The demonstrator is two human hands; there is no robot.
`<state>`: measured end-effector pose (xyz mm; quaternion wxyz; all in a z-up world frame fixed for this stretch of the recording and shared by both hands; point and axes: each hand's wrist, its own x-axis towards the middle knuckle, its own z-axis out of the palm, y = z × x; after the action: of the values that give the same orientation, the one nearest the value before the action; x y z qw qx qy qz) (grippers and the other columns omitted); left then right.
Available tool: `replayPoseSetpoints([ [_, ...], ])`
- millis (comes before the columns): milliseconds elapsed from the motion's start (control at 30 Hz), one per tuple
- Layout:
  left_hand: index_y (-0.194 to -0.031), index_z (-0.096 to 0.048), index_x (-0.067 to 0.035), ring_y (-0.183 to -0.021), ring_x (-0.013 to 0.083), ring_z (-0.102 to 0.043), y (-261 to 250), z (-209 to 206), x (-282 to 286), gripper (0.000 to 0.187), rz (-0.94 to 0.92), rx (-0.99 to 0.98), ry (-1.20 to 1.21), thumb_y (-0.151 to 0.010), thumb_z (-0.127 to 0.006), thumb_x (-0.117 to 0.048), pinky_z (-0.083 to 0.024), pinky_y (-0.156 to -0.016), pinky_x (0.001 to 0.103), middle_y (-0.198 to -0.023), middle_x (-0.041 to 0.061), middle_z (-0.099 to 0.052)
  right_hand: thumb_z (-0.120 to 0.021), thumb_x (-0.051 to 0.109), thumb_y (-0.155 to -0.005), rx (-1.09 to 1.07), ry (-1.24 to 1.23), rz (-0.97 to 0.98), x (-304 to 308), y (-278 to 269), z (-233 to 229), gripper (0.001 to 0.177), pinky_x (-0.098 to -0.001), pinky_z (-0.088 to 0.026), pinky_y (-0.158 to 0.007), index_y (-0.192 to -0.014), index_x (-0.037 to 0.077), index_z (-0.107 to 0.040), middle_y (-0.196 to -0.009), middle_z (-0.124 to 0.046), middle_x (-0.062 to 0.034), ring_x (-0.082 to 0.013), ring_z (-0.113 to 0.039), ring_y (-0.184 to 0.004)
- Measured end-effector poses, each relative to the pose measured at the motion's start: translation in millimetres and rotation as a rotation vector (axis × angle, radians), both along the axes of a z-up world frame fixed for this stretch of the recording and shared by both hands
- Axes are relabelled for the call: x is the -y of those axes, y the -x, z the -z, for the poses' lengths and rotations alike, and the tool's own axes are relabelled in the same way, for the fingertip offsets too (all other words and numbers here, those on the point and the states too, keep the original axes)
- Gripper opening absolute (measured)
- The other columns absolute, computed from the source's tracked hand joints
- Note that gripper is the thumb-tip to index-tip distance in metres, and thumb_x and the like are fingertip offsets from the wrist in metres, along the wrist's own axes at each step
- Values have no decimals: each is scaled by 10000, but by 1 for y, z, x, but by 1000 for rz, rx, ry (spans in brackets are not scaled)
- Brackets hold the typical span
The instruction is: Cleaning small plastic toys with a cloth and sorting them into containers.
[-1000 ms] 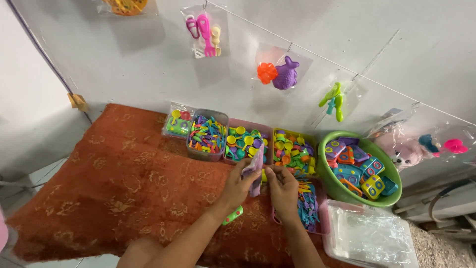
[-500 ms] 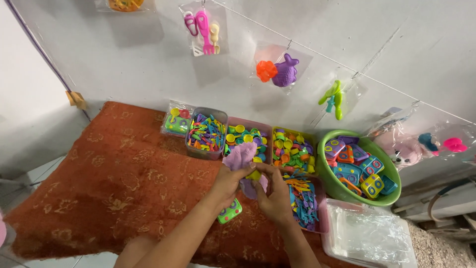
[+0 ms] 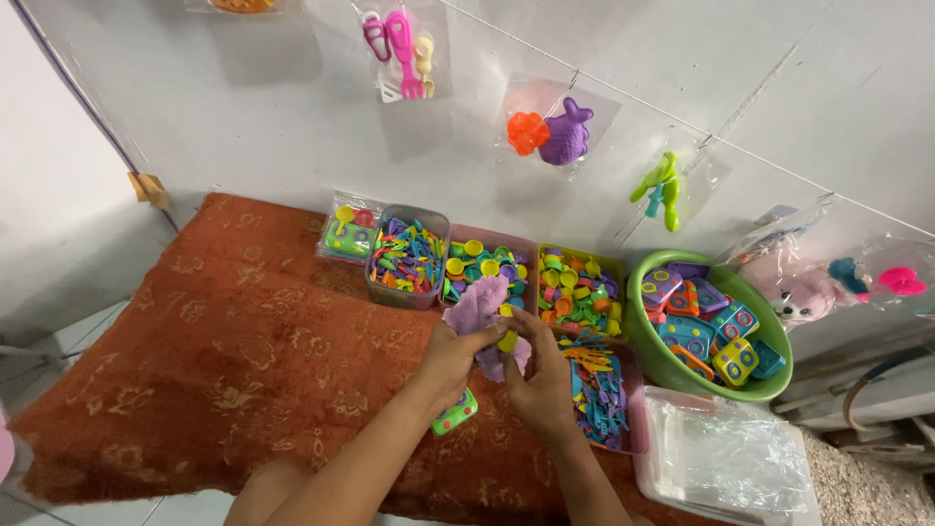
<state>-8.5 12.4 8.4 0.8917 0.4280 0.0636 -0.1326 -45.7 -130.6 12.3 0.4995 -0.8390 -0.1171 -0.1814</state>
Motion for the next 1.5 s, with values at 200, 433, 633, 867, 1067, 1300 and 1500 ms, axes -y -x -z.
replayPoseSetpoints([
  [200,-1112,-724,29,-821,174,-689,-2,12,6,303,30,22,-50,-816,-701,90,-523,-696,263,-955,105,-748,-735,-16,-832,28,-110,41,-6,0,4,444,-304,-558,-907,-1241,29,-568,-1169,-644,-88,-180,-665,-1041],
  [433,-891,-757,-34,-701,195,-688,-12,33,21,262,-185,-60,15,-666,-854,55,-552,-625,331,-799,76,-726,-740,-56,-860,85,-31,82,-1,-2,-2,363,-358,-597,-647,-1189,92,-701,-994,-772,-126,-231,-715,-670],
  [633,-938,-668,-27,-661,246,-700,-23,44,18,221,-256,-184,27,-843,-804,-174,-580,-614,407,-775,128,-700,-822,2,-842,146,-52,202,11,-5,-2,364,-448,-599,-856,-1177,64,-696,-1043,-747,-166,-325,-752,-958],
  [867,-925,-702,-51,-677,236,-715,-10,28,28,206,-118,-159,98,-868,-780,-233,-590,-608,390,-800,114,-725,-934,166,-762,268,53,209,10,-11,7,369,-361,-613,-758,-1064,90,-736,-921,-750,-96,-250,-751,-833],
  [1067,-985,-703,-102,-782,221,-708,4,17,26,353,-19,-181,185,-863,-741,-431,-559,-709,354,-873,88,-733,-911,151,-801,297,39,216,3,-10,-6,351,-363,-616,-706,-1083,47,-730,-922,-688,-121,-280,-733,-795],
  [1300,-1134,-709,-98,-933,275,-714,-1,-7,12,555,-24,-240,335,-867,-672,-583,-542,-846,360,-1049,135,-755,-863,84,-828,210,12,109,6,-14,11,334,-304,-597,-573,-1113,50,-691,-893,-619,-109,-256,-702,-674],
  [1500,-1209,-705,-64,-1024,322,-689,9,-11,16,649,-40,-237,418,-916,-576,-628,-535,-935,424,-1167,185,-720,-855,102,-870,-4,-234,173,6,-17,17,350,-286,-558,-578,-1118,-47,-658,-828,-672,-177,-175,-633,-637],
])
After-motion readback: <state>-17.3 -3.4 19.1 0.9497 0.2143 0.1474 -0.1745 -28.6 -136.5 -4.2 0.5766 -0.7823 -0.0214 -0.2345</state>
